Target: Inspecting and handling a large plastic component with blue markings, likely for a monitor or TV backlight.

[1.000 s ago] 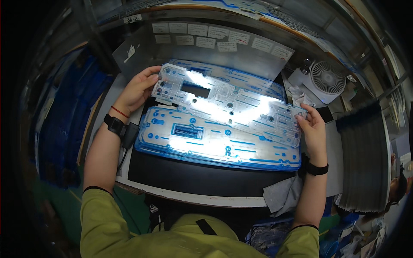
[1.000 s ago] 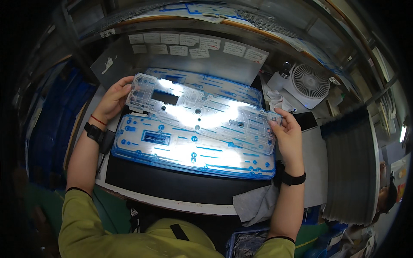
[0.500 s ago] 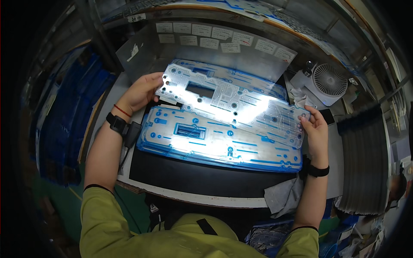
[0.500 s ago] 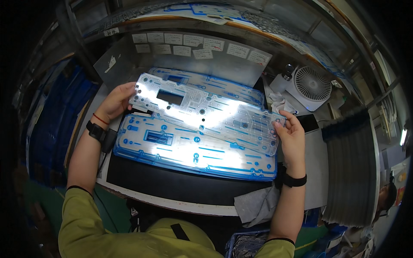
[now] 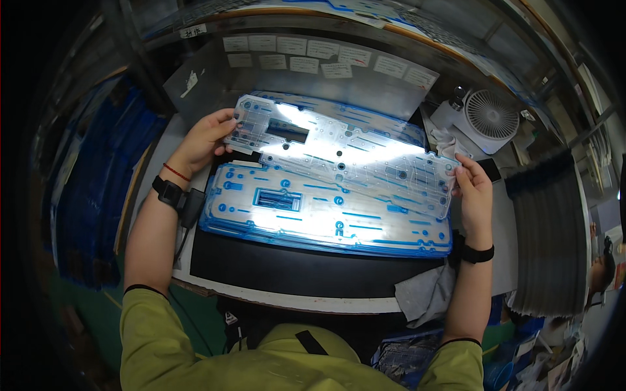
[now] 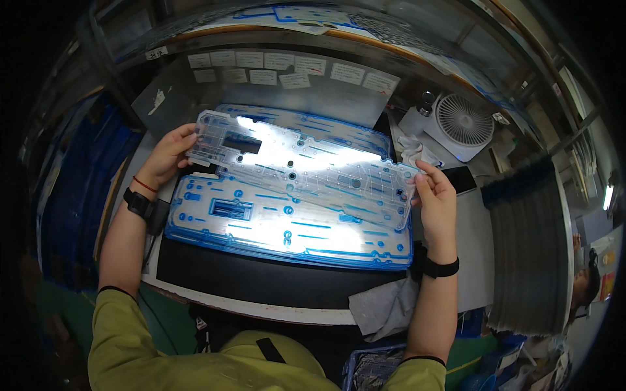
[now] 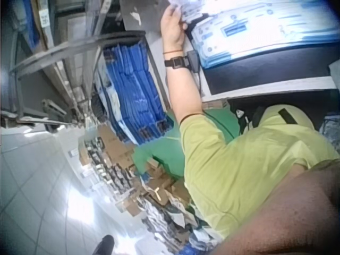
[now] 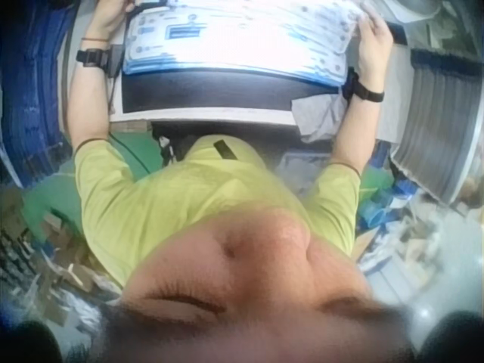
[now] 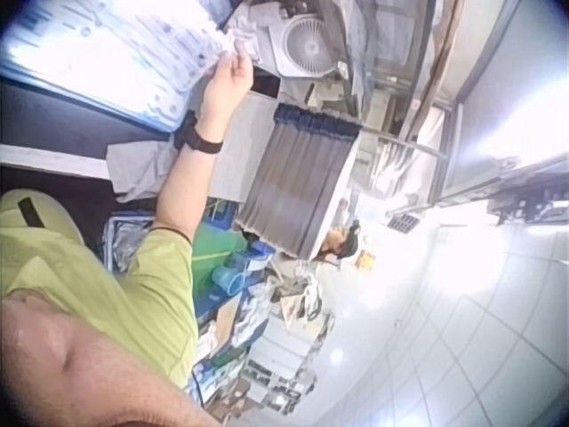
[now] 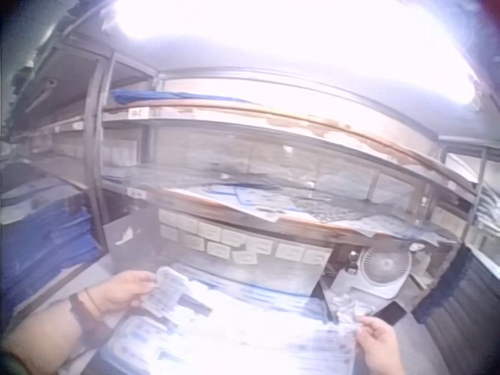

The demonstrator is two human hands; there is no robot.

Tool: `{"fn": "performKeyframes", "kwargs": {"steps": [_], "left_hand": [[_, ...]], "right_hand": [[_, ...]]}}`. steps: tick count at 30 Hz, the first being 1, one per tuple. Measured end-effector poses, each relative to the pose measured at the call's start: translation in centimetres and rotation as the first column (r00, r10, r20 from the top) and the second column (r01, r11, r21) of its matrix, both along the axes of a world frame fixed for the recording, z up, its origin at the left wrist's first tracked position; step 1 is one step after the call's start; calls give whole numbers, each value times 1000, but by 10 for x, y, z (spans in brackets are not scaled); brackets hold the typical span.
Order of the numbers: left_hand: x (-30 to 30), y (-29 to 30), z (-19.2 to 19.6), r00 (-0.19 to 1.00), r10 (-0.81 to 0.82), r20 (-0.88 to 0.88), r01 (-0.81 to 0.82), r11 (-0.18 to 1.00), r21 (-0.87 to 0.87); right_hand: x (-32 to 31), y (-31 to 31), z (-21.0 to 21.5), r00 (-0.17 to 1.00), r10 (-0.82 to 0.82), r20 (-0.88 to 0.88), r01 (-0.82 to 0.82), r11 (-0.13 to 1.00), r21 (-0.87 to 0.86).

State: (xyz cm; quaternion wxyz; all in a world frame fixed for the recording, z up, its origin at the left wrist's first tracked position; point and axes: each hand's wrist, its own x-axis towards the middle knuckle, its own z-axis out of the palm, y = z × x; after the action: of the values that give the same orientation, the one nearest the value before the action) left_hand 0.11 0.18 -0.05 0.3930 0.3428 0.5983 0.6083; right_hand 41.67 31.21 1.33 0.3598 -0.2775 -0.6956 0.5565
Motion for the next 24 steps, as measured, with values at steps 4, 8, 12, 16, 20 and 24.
{"fn": "performKeyframes", "kwargs": {"steps": [4,8,12,16,20,24], "left_hand": [[0,0,-1,1000,14,8,-14,1000,-2],[1,0,-1,999,36,7,-36,999,-2],[-2,0,-5,1000,16,10,-16,1000,0],[-4,0,-4,1000,8,20,-8,1000,-4],[-7,-1,-7,999,32,44,-33,999,21],[-15,-2,-12,992,105,74,-109,993,54]], "right_hand": [[0,2,-1,1000,-1,-15,2,1000,13],[1,2,0,1000,-3,-10,3,1000,6],[0,0,0,1000,-1,-16,1,1000,2],[0,-2,1,1000,-14,-18,14,1000,-3],[-1,-2,1,1000,-8,-14,8,999,-48],[-3,-7,4,1000,-29,3,29,996,-87]]}}
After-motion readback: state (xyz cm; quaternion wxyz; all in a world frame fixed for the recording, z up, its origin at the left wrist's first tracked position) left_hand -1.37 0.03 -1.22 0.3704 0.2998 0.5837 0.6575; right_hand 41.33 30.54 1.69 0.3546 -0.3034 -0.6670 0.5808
